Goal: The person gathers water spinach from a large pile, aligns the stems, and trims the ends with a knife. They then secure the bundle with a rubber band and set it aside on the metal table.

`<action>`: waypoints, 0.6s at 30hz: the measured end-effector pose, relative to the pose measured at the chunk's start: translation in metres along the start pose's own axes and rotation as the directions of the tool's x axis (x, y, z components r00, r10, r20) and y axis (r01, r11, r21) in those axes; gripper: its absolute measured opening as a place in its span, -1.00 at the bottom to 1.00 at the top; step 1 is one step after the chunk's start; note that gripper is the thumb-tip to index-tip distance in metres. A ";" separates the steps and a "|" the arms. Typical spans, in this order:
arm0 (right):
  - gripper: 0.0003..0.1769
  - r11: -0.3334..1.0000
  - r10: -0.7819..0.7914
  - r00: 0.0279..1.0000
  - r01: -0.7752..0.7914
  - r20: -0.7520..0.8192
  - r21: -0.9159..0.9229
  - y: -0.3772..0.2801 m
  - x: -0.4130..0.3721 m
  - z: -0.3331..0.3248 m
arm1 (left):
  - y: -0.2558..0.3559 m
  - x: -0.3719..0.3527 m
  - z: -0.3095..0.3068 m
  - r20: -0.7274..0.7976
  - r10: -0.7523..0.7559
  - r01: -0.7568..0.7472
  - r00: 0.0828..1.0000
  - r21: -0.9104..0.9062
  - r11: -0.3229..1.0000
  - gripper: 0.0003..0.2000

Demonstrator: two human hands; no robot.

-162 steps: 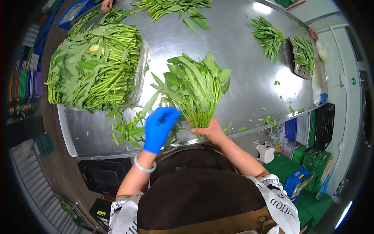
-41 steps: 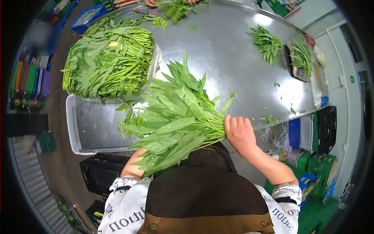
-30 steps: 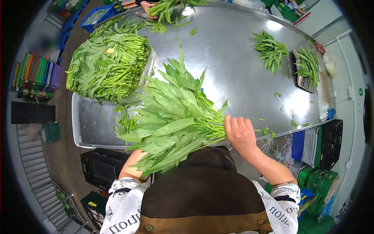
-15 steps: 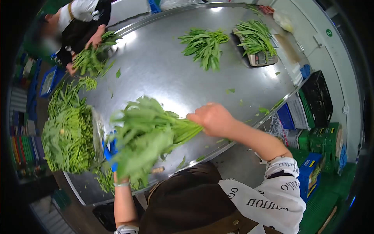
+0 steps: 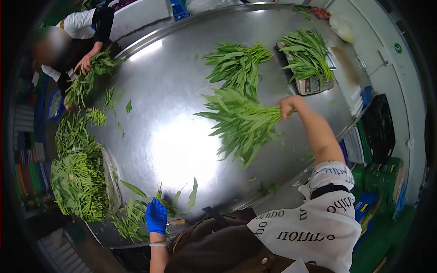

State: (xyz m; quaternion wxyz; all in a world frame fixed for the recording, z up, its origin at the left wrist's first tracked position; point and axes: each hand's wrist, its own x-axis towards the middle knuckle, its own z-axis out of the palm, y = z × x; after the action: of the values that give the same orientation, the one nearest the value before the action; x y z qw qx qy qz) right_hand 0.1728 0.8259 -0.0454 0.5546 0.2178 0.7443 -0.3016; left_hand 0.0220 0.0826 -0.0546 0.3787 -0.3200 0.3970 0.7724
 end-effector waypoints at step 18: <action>-0.61 0.759 -0.650 0.383 0.278 -0.657 -0.589 -0.126 0.008 0.216 | 0.045 -0.042 0.015 -0.082 0.245 -0.171 0.966 0.510 0.843 -0.67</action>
State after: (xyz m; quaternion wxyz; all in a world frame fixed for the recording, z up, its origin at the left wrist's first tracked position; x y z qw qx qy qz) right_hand 0.2375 0.5860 -0.0710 0.0503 -0.0025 0.9868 -0.1539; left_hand 0.0028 0.0641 0.0029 0.3326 -0.2211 0.6416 0.6549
